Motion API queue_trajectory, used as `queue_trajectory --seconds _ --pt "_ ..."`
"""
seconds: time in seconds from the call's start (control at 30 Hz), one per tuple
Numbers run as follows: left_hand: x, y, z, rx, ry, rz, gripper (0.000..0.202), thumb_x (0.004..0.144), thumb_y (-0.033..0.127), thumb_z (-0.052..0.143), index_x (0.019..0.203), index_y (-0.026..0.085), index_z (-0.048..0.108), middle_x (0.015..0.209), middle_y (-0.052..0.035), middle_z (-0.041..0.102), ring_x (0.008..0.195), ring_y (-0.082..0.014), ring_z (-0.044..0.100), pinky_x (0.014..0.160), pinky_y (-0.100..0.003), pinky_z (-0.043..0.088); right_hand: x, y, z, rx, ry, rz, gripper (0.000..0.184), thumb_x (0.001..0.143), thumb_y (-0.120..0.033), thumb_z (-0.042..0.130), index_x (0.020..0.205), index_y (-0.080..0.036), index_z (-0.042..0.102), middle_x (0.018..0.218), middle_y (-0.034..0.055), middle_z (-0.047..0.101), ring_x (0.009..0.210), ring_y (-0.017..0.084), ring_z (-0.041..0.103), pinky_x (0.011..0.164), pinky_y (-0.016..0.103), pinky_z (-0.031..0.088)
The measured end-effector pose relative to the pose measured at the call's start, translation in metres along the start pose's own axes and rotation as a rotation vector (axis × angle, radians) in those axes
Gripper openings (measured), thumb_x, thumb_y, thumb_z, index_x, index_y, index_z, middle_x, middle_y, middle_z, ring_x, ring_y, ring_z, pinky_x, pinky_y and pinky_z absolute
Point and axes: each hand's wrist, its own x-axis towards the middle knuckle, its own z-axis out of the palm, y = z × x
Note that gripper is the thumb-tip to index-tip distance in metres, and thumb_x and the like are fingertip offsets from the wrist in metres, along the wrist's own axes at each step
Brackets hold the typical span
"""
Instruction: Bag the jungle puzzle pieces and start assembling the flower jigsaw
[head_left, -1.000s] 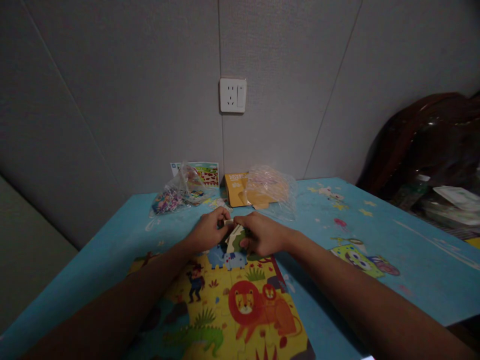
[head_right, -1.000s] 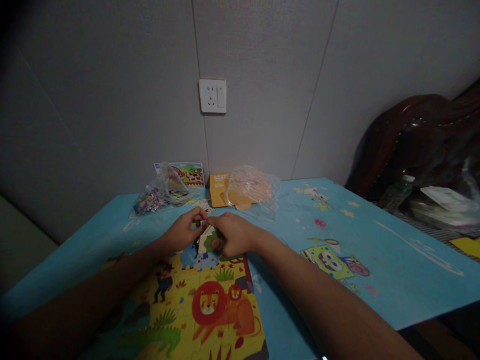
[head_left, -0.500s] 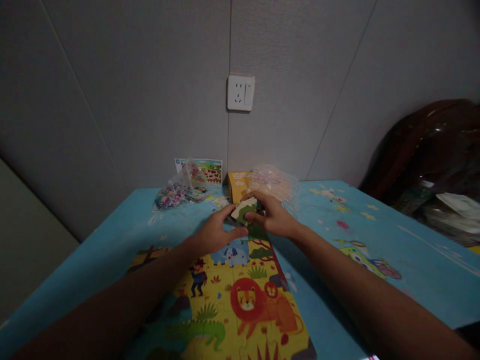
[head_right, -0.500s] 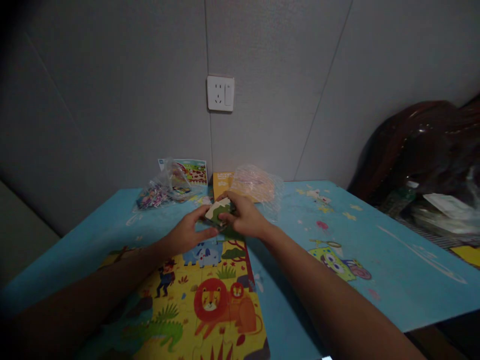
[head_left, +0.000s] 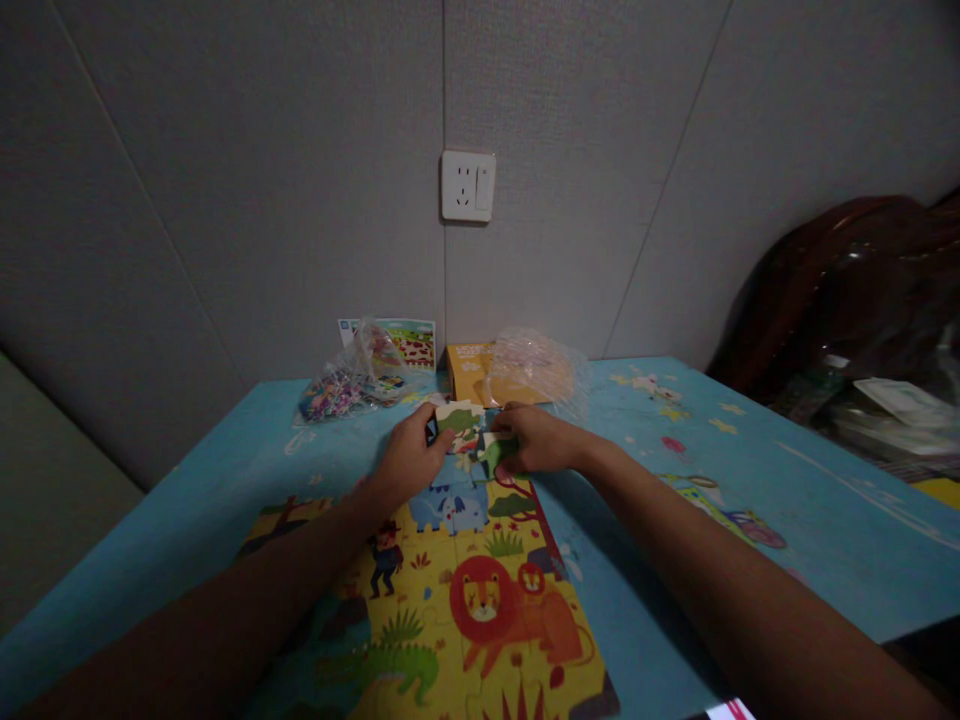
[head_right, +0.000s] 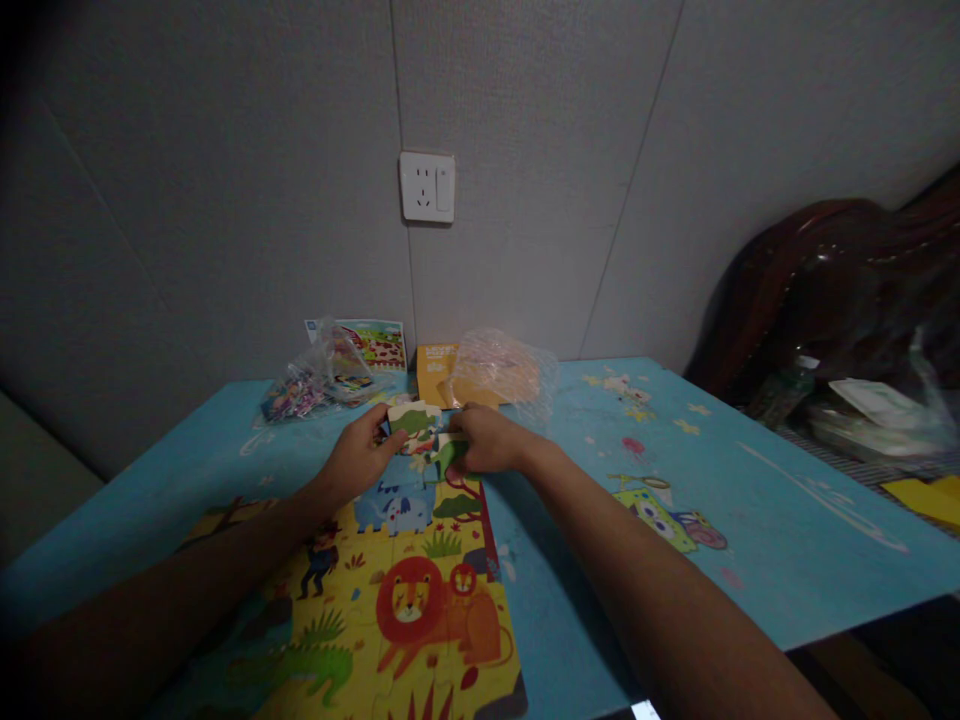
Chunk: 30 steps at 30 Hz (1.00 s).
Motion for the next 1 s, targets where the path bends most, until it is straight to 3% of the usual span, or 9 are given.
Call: queue_trajectory --seconds 0.07,0.17,0.33,0.43,0.57,0.73,0.87,0.93,1.0 --pt "0.001 0.000 0.001 0.037 -0.005 -0.029 0.004 0.081 0.020 0.055 0.081 0.018 0.051 0.071 0.0010 0.055 0.064 -0.0145 0.051 0.060 -0.024 0.037 0.000 0.000 -0.003 0.028 0.022 0.002 0.039 0.058 -0.032 0.082 0.088 -0.012 0.069 0.087 0.0088 0.063 0.076 0.020 0.056 0.066 0.032 0.043" --pt "0.001 0.002 0.000 0.067 -0.039 -0.012 0.006 0.081 0.019 0.055 0.079 0.019 0.050 0.070 0.0013 0.055 0.064 -0.0145 0.051 0.060 -0.024 0.036 -0.003 0.000 -0.005 0.170 -0.049 -0.004 0.025 0.062 -0.026 0.077 0.082 -0.014 0.068 0.074 0.0025 0.063 0.066 0.015 0.053 0.059 0.028 0.039" --pt "-0.003 0.006 -0.001 0.068 -0.113 0.098 0.002 0.083 0.020 0.053 0.083 0.019 0.052 0.077 -0.0016 0.060 0.072 -0.0170 0.056 0.065 -0.026 0.040 -0.004 0.003 -0.006 0.409 -0.088 -0.045 0.023 0.065 -0.028 0.073 0.082 -0.014 0.067 0.071 0.0007 0.064 0.064 0.013 0.054 0.057 0.026 0.038" --pt "-0.005 0.007 -0.002 0.059 -0.124 0.129 0.004 0.084 0.023 0.052 0.083 0.019 0.052 0.079 -0.0025 0.061 0.074 -0.0180 0.057 0.066 -0.027 0.041 -0.003 0.004 -0.005 0.459 -0.013 -0.017 0.023 0.068 -0.031 0.070 0.081 -0.014 0.064 0.070 0.0010 0.061 0.063 0.014 0.053 0.058 0.027 0.039" --pt "-0.006 0.006 -0.002 -0.007 -0.160 0.162 0.006 0.083 0.024 0.052 0.083 0.018 0.055 0.081 -0.0033 0.063 0.077 -0.0188 0.058 0.069 -0.028 0.043 -0.002 -0.002 -0.003 0.385 0.216 -0.165 0.025 0.064 -0.033 0.075 0.072 -0.016 0.058 0.094 0.0071 0.059 0.087 0.020 0.055 0.074 0.032 0.043" --pt "-0.005 0.002 -0.001 -0.255 -0.261 0.136 0.022 0.082 0.030 0.056 0.097 0.014 0.060 0.090 -0.0063 0.068 0.083 -0.0201 0.061 0.075 -0.030 0.047 -0.003 -0.006 0.005 0.559 0.162 -0.109 0.046 0.063 -0.031 0.078 0.093 -0.020 0.045 0.081 0.0003 0.057 0.069 0.014 0.052 0.061 0.027 0.042" --pt "-0.006 -0.001 -0.006 -0.330 -0.363 0.165 0.032 0.082 0.034 0.058 0.105 0.012 0.060 0.092 -0.0068 0.067 0.084 -0.0207 0.061 0.075 -0.030 0.049 -0.003 -0.005 0.005 0.729 0.115 -0.118 0.070 0.062 -0.022 0.078 0.119 -0.019 0.038 0.092 0.0036 0.062 0.070 0.014 0.057 0.060 0.026 0.045" --pt "-0.008 0.001 -0.008 -0.286 -0.410 0.193 0.041 0.080 0.036 0.061 0.113 0.013 0.058 0.102 -0.0081 0.067 0.093 -0.0231 0.062 0.080 -0.033 0.050 -0.002 -0.005 0.002 0.730 0.085 -0.114 0.063 0.062 -0.021 0.077 0.117 -0.017 0.047 0.091 0.0039 0.063 0.072 0.015 0.058 0.062 0.027 0.047" --pt "-0.010 0.003 -0.009 -0.211 -0.432 0.230 0.056 0.074 0.039 0.069 0.123 0.015 0.056 0.118 -0.0103 0.065 0.105 -0.0273 0.059 0.090 -0.037 0.048 -0.002 -0.005 -0.001 0.722 0.073 -0.099 0.043 0.063 -0.023 0.076 0.101 -0.014 0.058 0.085 0.0032 0.064 0.072 0.015 0.058 0.063 0.027 0.047"
